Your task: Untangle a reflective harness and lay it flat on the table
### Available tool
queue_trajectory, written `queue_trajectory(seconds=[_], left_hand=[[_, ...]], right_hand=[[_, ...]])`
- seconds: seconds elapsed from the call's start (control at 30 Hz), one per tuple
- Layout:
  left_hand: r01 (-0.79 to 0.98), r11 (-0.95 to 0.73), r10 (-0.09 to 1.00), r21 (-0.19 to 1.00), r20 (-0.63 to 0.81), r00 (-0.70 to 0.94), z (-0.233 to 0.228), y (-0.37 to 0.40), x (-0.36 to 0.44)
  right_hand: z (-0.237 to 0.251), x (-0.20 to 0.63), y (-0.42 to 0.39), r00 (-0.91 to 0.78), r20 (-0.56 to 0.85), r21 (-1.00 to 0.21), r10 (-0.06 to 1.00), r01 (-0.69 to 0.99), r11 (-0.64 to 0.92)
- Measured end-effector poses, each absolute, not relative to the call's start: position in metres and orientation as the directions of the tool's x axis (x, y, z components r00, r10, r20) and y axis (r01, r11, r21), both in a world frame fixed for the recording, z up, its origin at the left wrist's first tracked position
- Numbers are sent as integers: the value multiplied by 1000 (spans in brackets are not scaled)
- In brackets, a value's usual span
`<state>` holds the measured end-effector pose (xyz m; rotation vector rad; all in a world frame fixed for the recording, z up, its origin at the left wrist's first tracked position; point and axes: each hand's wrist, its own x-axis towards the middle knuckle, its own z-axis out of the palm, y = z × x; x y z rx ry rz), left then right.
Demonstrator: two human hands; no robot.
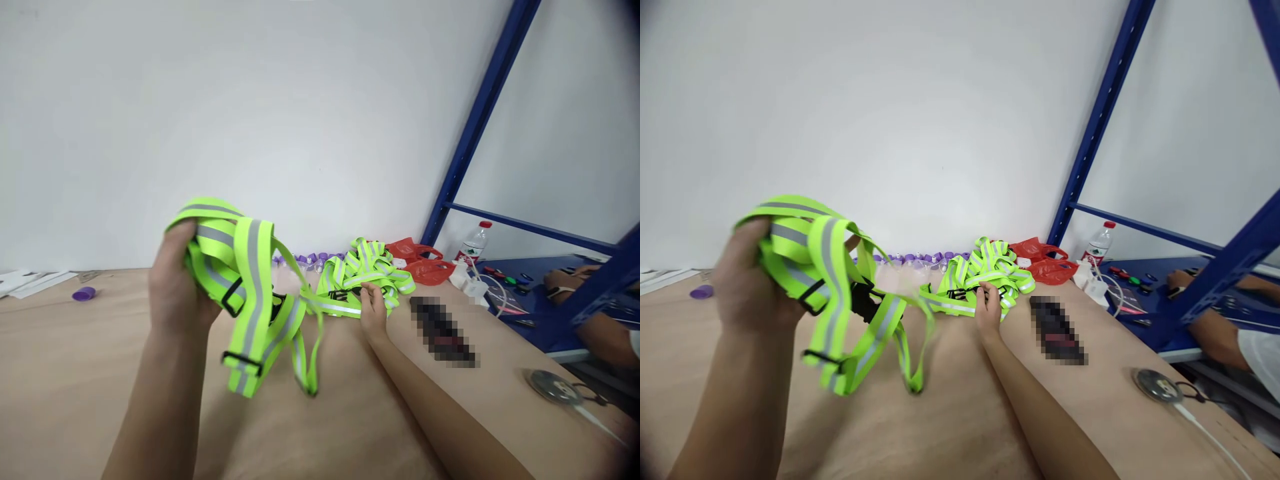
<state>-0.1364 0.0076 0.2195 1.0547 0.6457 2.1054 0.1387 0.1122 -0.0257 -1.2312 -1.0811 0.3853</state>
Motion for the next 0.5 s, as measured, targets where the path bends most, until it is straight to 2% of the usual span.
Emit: queue_trajectory(seconds=[0.17, 0.3, 0.5], left_hand=[[-389, -663, 748, 639, 561, -354, 236, -25, -146], [-372, -705, 708, 604, 575, -410, 241, -31, -147], [-455, -738, 672, 498, 602, -432, 239, -24, -152]], right_hand=[[-22, 139, 110, 462, 454, -886, 762, 322, 333], [-17, 137, 104, 420, 489, -863, 765, 363, 352], [6, 119, 85, 289, 588, -788, 755, 414, 455]])
